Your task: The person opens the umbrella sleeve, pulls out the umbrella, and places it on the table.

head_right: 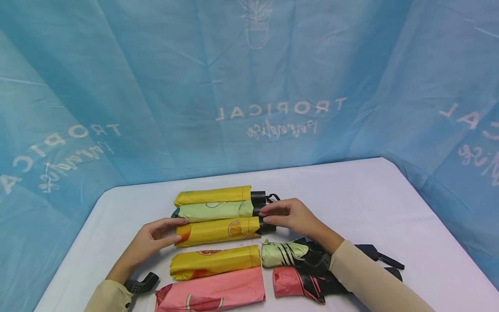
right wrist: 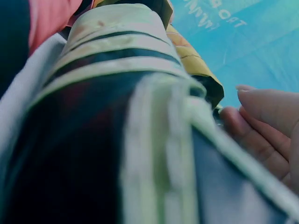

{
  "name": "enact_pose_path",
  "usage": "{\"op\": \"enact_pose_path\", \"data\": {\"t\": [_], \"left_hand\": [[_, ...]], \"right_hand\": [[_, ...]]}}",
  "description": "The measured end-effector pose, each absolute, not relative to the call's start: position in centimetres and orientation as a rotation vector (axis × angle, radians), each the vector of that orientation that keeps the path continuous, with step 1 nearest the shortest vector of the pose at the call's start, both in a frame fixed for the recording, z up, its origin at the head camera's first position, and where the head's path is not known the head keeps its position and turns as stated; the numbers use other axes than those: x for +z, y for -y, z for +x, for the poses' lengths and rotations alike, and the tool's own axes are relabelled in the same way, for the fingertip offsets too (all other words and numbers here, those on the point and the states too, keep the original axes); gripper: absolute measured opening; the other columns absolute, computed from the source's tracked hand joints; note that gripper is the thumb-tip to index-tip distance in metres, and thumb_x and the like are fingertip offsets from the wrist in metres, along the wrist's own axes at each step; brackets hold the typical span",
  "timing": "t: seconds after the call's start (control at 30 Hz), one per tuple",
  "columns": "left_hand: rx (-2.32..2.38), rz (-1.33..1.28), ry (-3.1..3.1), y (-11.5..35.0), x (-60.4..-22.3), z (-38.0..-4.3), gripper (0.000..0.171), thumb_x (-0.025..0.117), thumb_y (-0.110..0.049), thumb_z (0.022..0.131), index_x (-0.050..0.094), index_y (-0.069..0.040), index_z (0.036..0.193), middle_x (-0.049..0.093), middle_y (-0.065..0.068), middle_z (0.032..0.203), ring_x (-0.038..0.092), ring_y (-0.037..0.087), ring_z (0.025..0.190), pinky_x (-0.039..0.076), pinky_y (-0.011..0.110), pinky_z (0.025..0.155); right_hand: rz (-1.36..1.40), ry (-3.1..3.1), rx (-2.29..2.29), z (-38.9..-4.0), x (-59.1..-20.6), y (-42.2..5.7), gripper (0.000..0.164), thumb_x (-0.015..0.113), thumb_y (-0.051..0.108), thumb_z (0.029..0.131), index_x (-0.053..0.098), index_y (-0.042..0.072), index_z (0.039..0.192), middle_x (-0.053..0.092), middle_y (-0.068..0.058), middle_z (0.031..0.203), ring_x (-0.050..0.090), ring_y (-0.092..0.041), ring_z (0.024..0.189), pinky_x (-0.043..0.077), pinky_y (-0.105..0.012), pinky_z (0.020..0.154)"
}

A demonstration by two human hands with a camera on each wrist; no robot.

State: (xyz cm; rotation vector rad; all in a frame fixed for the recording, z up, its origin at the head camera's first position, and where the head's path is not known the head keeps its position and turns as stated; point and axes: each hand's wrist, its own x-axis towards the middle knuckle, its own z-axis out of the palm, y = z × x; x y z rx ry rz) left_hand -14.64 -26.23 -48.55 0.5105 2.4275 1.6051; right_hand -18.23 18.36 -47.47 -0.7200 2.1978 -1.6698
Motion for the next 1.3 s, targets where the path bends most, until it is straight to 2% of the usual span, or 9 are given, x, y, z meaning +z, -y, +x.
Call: {"op": "enact_pose_path", "data": {"t": [0.17, 0.47, 0.73, 0.8, 0.9, 0.97, 1.03, 1.17, 1.3], "left_hand": [[1.478, 0.464, -2.489, 26.0, -49.1, -14.7, 0.043, 0.079, -0.034, 0.092, 0.067, -0.028, 0.133, 0.063, -0.005, 0.137, 0.055, 0.017, 0.132, 0.045, 0.028, 0.108], [1.442, 0.424, -2.558, 25.2, -49.4, -14.7, 0.059, 0.091, -0.042, 0.076, 0.068, -0.035, 0.130, 0.063, -0.010, 0.136, 0.055, 0.016, 0.132, 0.045, 0.033, 0.110], [1.344, 0.479, -2.626, 24.9, -49.5, -14.8, 0.066, 0.091, -0.044, 0.075, 0.065, -0.039, 0.135, 0.061, -0.010, 0.139, 0.051, 0.020, 0.136, 0.038, 0.051, 0.114], [1.329, 0.468, -2.639, 24.9, -49.5, -14.8, 0.066, 0.091, -0.045, 0.075, 0.065, -0.040, 0.135, 0.061, -0.010, 0.139, 0.051, 0.022, 0.136, 0.037, 0.053, 0.115], [1.307, 0.444, -2.663, 24.9, -49.5, -14.7, 0.065, 0.090, -0.047, 0.074, 0.065, -0.042, 0.134, 0.062, -0.010, 0.138, 0.051, 0.023, 0.136, 0.037, 0.055, 0.114], [1.295, 0.438, -2.679, 24.8, -49.5, -14.7, 0.064, 0.090, -0.049, 0.075, 0.065, -0.043, 0.133, 0.063, -0.010, 0.137, 0.052, 0.024, 0.136, 0.037, 0.056, 0.114], [1.291, 0.430, -2.686, 24.8, -49.5, -14.7, 0.063, 0.089, -0.049, 0.075, 0.065, -0.042, 0.133, 0.063, -0.010, 0.137, 0.052, 0.023, 0.135, 0.038, 0.056, 0.114], [1.295, 0.432, -2.692, 24.8, -49.5, -14.6, 0.062, 0.089, -0.048, 0.076, 0.066, -0.041, 0.133, 0.064, -0.009, 0.135, 0.053, 0.024, 0.134, 0.039, 0.056, 0.113], [1.306, 0.432, -2.694, 24.9, -49.5, -14.5, 0.062, 0.089, -0.049, 0.076, 0.066, -0.041, 0.133, 0.064, -0.010, 0.135, 0.054, 0.023, 0.133, 0.039, 0.055, 0.113]], "right_hand": [[-0.804, -2.190, -1.606, -18.3, -47.9, -18.5, 0.031, 0.074, 0.021, 0.096, 0.073, 0.012, 0.126, 0.072, -0.006, 0.124, 0.069, -0.021, 0.113, 0.059, -0.036, 0.090], [-0.917, -2.432, -1.243, -18.2, -48.3, -18.8, 0.045, 0.082, 0.038, 0.088, 0.069, 0.033, 0.131, 0.067, 0.010, 0.130, 0.064, -0.012, 0.112, 0.055, -0.036, 0.088], [-0.966, -2.491, -1.079, -17.9, -48.1, -18.9, 0.055, 0.084, 0.026, 0.087, 0.064, 0.031, 0.138, 0.065, 0.004, 0.135, 0.049, -0.004, 0.066, 0.048, -0.032, 0.072], [-0.990, -2.516, -1.043, -17.8, -48.1, -18.7, 0.057, 0.084, 0.025, 0.087, 0.063, 0.032, 0.140, 0.064, 0.005, 0.136, 0.053, -0.003, 0.071, 0.049, -0.032, 0.075], [-1.057, -2.550, -0.987, -17.7, -48.1, -18.6, 0.060, 0.084, 0.024, 0.087, 0.061, 0.030, 0.143, 0.063, 0.005, 0.138, 0.065, -0.010, 0.101, 0.054, -0.036, 0.087], [-1.091, -2.565, -0.957, -17.7, -48.1, -18.6, 0.062, 0.084, 0.023, 0.088, 0.060, 0.028, 0.144, 0.063, 0.005, 0.139, 0.061, -0.017, 0.122, 0.055, -0.040, 0.095], [-1.111, -2.574, -0.939, -17.7, -48.1, -18.6, 0.062, 0.083, 0.023, 0.088, 0.059, 0.027, 0.145, 0.063, 0.004, 0.139, 0.060, -0.018, 0.126, 0.054, -0.043, 0.098], [-1.110, -2.564, -0.969, -17.8, -48.2, -18.6, 0.060, 0.083, 0.024, 0.089, 0.060, 0.028, 0.144, 0.065, 0.004, 0.135, 0.065, -0.006, 0.093, 0.055, -0.033, 0.082], [-1.100, -2.552, -1.015, -17.8, -48.3, -18.6, 0.056, 0.081, 0.027, 0.090, 0.061, 0.028, 0.143, 0.069, 0.004, 0.128, 0.042, 0.000, 0.057, 0.049, -0.027, 0.067]]}}
